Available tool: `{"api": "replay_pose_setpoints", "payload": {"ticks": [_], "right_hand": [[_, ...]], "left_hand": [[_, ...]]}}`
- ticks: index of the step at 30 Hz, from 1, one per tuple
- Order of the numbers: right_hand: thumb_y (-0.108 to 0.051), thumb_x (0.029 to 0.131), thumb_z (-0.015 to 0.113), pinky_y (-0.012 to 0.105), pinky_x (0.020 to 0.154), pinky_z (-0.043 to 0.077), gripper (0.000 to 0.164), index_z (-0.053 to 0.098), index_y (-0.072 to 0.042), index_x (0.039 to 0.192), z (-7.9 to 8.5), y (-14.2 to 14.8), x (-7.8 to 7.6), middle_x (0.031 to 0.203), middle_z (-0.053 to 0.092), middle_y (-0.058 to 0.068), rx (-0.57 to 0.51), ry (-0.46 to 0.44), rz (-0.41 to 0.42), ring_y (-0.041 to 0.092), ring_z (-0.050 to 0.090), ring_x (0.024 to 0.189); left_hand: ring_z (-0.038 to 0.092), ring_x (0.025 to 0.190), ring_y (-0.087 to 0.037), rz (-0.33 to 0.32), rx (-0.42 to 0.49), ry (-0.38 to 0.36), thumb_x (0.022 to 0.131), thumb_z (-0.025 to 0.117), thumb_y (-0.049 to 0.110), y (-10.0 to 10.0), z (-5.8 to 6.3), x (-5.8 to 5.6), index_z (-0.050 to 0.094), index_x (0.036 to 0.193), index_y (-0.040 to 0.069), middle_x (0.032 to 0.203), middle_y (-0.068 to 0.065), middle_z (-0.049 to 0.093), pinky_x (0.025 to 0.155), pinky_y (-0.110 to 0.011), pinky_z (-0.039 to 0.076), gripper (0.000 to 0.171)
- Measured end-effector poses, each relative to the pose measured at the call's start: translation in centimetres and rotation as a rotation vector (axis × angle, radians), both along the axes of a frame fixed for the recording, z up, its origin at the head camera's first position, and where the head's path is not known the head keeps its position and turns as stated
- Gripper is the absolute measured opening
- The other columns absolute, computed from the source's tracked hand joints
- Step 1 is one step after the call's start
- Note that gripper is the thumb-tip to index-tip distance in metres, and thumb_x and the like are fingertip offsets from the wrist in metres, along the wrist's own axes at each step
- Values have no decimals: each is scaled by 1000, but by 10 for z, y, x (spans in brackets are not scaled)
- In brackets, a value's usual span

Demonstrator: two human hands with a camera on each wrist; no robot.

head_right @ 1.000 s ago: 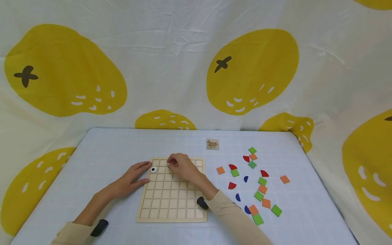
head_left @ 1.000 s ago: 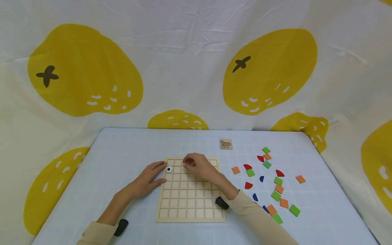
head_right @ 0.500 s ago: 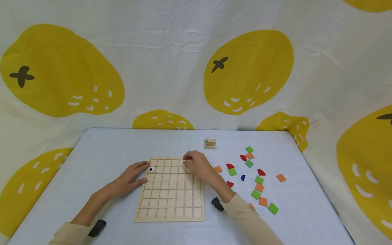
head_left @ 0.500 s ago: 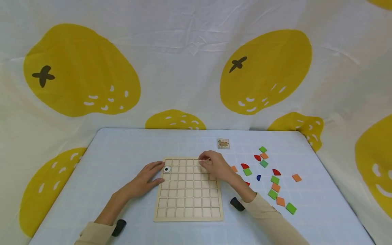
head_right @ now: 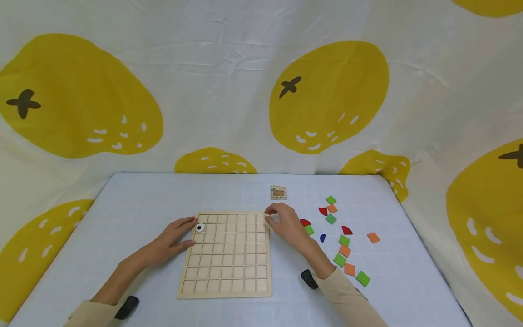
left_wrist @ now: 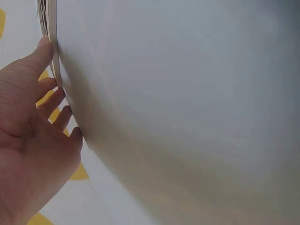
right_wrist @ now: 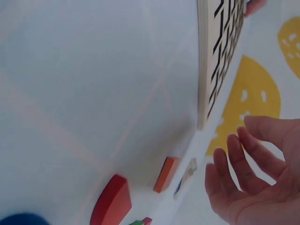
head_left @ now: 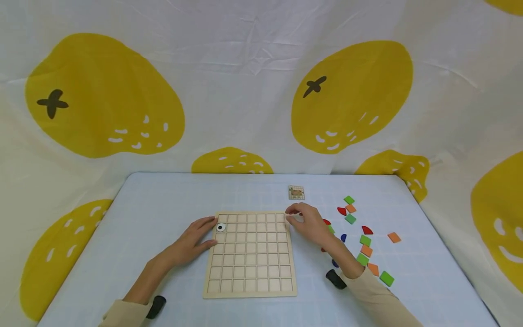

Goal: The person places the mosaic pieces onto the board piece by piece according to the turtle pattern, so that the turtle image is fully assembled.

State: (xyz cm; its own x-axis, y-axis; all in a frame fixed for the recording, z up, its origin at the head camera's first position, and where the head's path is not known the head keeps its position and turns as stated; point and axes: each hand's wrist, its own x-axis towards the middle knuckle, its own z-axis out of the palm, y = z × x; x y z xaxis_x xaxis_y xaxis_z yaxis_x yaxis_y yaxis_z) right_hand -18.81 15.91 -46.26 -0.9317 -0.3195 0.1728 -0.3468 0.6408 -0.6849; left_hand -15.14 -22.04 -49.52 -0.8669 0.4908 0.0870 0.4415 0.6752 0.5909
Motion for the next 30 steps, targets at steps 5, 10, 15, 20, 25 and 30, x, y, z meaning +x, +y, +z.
{"api": "replay_pose_setpoints", "payload": {"ticks": [5,10,15,20,25,30], "right_hand": [[-8,96,73,50,95,54,18,72,-2,113,-2,18,4,110,71,9,32,-9,-65,28,65,105],[-10,97,73,50,99,52,20,72,-4,115,-5,32,10,115,69,10,55,-53,-129,29,63,108],[-10,95,74,49,95,54,22,72,-2,116,-7,47,18,115,68,12,77,-69,-162,30,60,103],[-7,93,77,50,94,55,25,72,-1,116,-8,59,24,114,68,14,110,-58,-168,31,61,102],[-1,90,77,51,95,54,25,72,0,115,-12,68,27,113,68,14,128,-46,-155,31,61,103],[2,90,75,50,94,55,27,72,0,117,-15,75,30,113,69,13,138,-53,-180,31,61,104]], "left_hand": [[32,146,-47,2,5,-2,102,67,26,-1,1,0,43,154,-1,158,-23,39,113,-66,32,64],[33,145,-47,-4,5,13,102,67,25,-1,0,0,43,154,-2,157,-24,39,113,-66,32,64],[34,145,-47,-8,4,19,101,67,25,-1,-2,-1,43,153,-2,157,-24,40,112,-66,33,64],[34,145,-48,-4,8,18,101,67,24,-1,-3,0,43,153,-2,157,-24,40,112,-66,33,63],[34,144,-47,0,8,21,101,67,24,-2,-3,1,44,153,-2,157,-24,40,112,-66,33,63],[34,144,-47,-7,6,35,101,68,24,-1,-4,-1,44,153,-1,157,-23,40,112,-66,33,63]]}}
